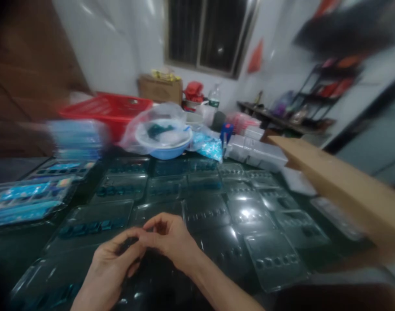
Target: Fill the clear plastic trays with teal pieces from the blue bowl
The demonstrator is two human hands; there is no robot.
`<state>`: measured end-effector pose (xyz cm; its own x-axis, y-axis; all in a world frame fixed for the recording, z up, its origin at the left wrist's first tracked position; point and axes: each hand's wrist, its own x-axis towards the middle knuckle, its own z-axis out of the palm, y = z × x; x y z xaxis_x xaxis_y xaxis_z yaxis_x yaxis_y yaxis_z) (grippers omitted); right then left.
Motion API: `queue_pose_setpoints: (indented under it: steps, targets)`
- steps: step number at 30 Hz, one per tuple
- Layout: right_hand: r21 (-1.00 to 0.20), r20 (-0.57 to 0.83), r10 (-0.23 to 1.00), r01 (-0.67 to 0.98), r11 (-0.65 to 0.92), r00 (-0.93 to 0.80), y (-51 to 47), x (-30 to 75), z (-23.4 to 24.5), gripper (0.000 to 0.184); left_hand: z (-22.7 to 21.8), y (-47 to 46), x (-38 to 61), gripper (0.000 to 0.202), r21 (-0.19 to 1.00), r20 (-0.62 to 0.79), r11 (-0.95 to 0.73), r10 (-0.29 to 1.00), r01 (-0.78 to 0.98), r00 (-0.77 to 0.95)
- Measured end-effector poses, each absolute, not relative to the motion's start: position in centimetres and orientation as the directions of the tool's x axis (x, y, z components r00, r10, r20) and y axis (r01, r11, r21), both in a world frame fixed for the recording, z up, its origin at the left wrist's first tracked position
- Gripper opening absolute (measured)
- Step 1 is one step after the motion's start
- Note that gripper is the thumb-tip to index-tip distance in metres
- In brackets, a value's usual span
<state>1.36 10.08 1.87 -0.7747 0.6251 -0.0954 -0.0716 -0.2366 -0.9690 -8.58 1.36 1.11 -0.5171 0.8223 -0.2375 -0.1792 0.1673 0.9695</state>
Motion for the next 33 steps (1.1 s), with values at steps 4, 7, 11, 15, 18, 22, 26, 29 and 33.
queue_pose_setpoints:
  steps: [4, 7, 11, 15, 18, 22, 26, 29, 33]
  targets:
    - [-0.962, -0.185, 0.632, 0.008, -0.272, -0.753, 10.7, 2.3, 1.3, 0.025, 0.6, 2.0, -8.7, 0.016, 0.952, -0.292, 0.219, 0.854, -0.213, -0.431]
    - [-0.922, -0.273, 0.554, 0.051, -0.383, -0.787, 11.1, 3.2, 1.1, 0.025, 0.8, 2.3, -8.5, 0.016, 0.946, -0.319, 0.262, 0.847, -0.189, -0.425]
    - [-0.882, -0.349, 0.494, 0.101, -0.460, -0.796, 11.4, 4.1, 0.9, 0.024, 0.9, 2.4, -8.2, 0.015, 0.938, -0.347, 0.306, 0.841, -0.164, -0.416]
    - [-0.901, -0.325, 0.537, 0.083, -0.425, -0.778, 10.8, 4.6, 0.4, 0.023, 1.0, 2.3, -8.2, 0.012, 0.924, -0.378, 0.314, 0.842, -0.221, -0.384]
    - [-0.907, -0.281, 0.518, 0.047, -0.420, -0.808, 10.1, 4.8, 0.3, 0.023, 1.3, 1.8, -8.2, 0.010, 0.867, -0.420, 0.321, 0.883, -0.382, -0.210]
    - [-0.972, -0.222, 0.630, 0.117, -0.204, -0.744, 8.7, 5.2, 0.9, 0.016, 1.2, 0.8, -8.2, 0.008, 0.773, -0.492, 0.389, 0.866, -0.501, -0.086]
    - [-0.940, 0.076, 0.724, 0.193, 0.280, -0.685, 7.0, 5.8, 1.7, 0.007, 0.6, 0.0, -7.7, 0.006, 0.755, -0.539, 0.408, 0.832, -0.513, -0.131]
    - [-0.854, 0.171, 0.621, 0.200, 0.481, -0.765, 6.3, 6.4, 2.0, 0.014, 0.4, -0.3, -7.4, 0.005, 0.748, -0.558, 0.412, 0.815, -0.521, -0.156]
    - [-0.831, 0.152, 0.555, 0.199, 0.520, -0.818, 6.9, 5.9, 2.5, 0.013, 0.9, -0.7, -8.1, 0.006, 0.685, -0.590, 0.409, 0.797, -0.602, -0.129]
